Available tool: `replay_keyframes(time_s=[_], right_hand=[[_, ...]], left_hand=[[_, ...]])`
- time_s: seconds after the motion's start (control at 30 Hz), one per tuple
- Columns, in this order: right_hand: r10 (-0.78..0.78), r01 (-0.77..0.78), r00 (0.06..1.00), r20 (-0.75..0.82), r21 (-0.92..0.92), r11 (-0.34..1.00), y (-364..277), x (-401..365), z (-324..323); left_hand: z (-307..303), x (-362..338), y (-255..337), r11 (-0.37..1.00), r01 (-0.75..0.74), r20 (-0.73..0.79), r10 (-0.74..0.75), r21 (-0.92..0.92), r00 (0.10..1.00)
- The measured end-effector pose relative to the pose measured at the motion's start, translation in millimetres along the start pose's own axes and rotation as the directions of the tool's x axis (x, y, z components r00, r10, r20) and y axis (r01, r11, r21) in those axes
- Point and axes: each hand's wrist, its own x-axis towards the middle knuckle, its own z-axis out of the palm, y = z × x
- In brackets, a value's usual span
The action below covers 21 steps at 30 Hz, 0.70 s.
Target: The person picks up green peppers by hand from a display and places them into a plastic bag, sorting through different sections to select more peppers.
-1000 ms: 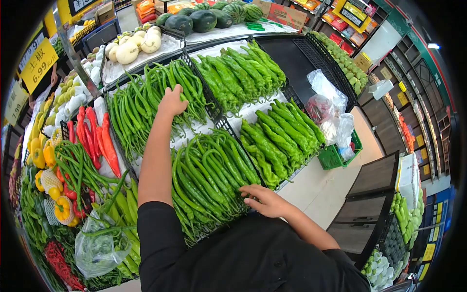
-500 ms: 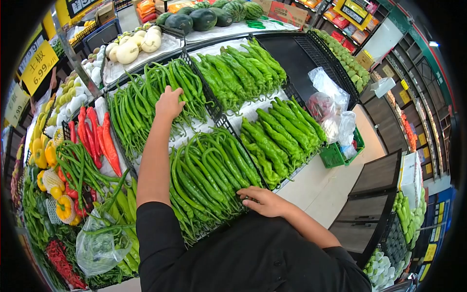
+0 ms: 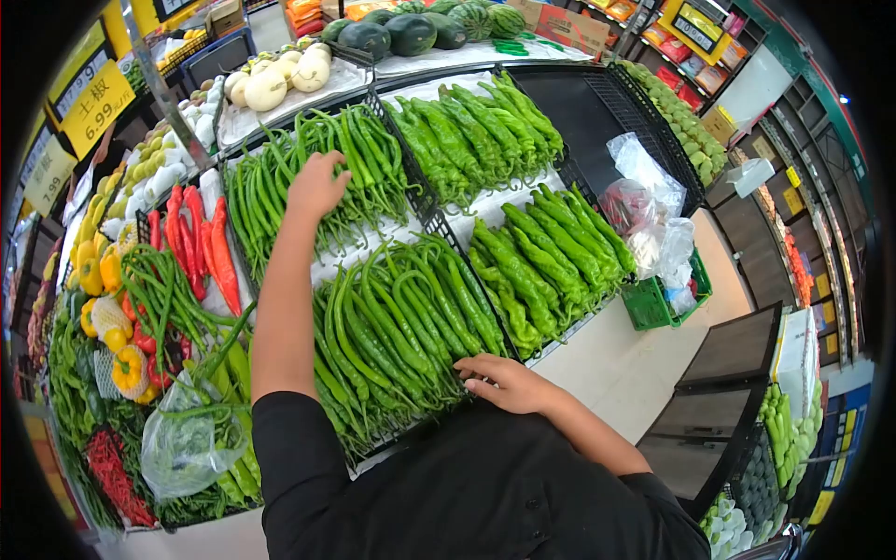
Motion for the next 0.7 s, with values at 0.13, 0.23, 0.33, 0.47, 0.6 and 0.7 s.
replay_keyframes(time_s=[0.13, 0.23, 0.33, 0.47, 0.6, 0.7], right_hand=[[-0.079, 0.080, 0.997, -0.016, 0.020, 0.997, 0.8, -10.1, -3.6], [-0.086, 0.087, 0.996, -0.015, 0.063, 0.994, -2.8, -27.5, -11.5], [-0.069, 0.073, 0.997, -0.033, 0.138, 0.988, 0.9, -48.5, -18.8], [-0.063, 0.075, 0.996, -0.066, 0.186, 0.980, 13.6, -77.7, -25.6], [-0.051, 0.056, 0.998, -0.030, 0.240, 0.969, 18.5, -102.8, -28.6], [-0.026, 0.018, 0.999, 0.028, 0.256, 0.966, 22.2, -114.5, -30.3]], left_hand=[[-73.0, -34.2, 9.4, 0.987, -0.023, -0.154, -0.002, -0.160, 0.988], [-126.1, -93.8, 36.4, 0.974, -0.035, -0.315, -0.038, -0.224, 0.948], [-157.7, -168.0, 44.4, 0.966, 0.054, -0.364, -0.147, -0.254, 0.920], [-171.6, -258.2, 47.6, 0.901, 0.264, -0.357, -0.386, -0.344, 0.851], [-142.6, -332.1, 23.7, 0.862, 0.382, -0.436, -0.499, -0.332, 0.749], [-144.4, -368.0, 55.3, 0.837, 0.443, -0.486, -0.548, -0.323, 0.681]])
